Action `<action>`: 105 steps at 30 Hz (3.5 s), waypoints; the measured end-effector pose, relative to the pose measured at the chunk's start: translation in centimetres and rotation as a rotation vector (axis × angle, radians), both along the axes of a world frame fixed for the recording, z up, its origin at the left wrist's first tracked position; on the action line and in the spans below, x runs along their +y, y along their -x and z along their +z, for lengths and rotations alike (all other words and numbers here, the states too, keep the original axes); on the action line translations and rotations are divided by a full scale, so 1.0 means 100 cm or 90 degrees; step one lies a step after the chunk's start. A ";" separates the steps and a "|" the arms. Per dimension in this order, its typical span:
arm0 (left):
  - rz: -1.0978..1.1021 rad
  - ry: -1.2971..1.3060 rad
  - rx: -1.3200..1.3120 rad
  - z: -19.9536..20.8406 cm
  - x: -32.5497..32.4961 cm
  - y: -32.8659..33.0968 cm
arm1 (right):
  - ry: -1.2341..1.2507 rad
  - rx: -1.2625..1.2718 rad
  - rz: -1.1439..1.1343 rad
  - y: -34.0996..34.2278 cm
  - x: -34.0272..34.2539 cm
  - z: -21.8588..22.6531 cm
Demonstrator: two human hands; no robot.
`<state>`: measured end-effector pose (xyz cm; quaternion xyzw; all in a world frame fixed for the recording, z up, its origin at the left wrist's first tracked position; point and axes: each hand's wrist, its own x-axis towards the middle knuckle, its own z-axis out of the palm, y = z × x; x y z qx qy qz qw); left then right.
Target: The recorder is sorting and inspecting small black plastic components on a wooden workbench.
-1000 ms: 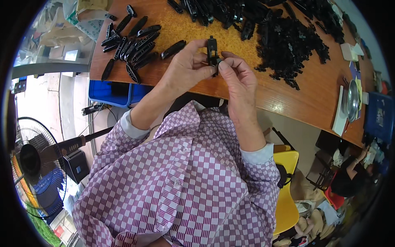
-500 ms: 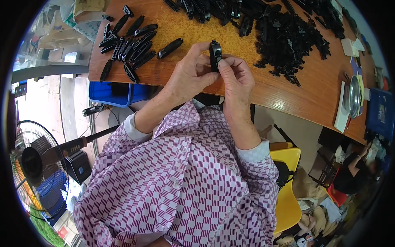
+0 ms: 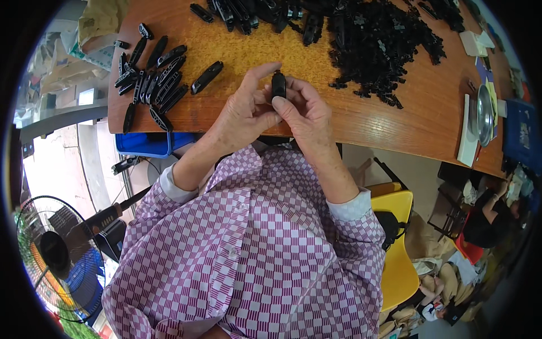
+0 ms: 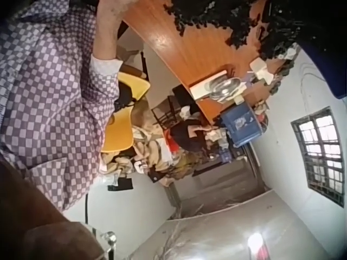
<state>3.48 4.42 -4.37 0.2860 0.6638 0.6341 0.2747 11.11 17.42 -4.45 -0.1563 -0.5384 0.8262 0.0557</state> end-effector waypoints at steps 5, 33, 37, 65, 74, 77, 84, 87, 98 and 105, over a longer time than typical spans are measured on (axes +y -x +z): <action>-0.088 -0.017 -0.020 -0.001 0.008 0.005 | -0.013 0.012 -0.018 -0.002 0.006 -0.003; 0.020 -0.087 0.845 -0.016 -0.058 0.229 | 0.237 -0.026 -0.038 -0.004 0.079 0.012; -0.095 0.645 0.795 0.023 -0.043 0.207 | 0.333 -0.007 -0.033 -0.012 0.081 0.006; -0.160 -0.068 -0.286 0.003 -0.020 0.021 | -0.956 0.240 0.249 0.012 0.033 0.073; -0.202 0.053 -0.155 -0.003 -0.015 0.019 | -1.068 0.288 0.414 0.021 0.042 0.070; -0.194 0.059 -0.157 -0.004 -0.015 0.014 | -1.012 0.277 0.400 0.020 0.042 0.064; -0.036 -0.016 -0.049 -0.026 -0.008 -0.003 | -0.761 0.085 0.122 0.005 0.030 0.027; 0.000 -0.020 -0.040 -0.005 0.001 -0.007 | -0.195 -0.012 0.050 -0.002 0.024 0.004; -0.145 -0.056 -0.116 -0.004 0.018 -0.006 | -0.104 -0.005 0.025 -0.012 0.023 -0.002; -0.134 0.152 0.134 0.021 0.046 0.029 | -0.183 -0.001 -0.018 -0.011 0.065 -0.004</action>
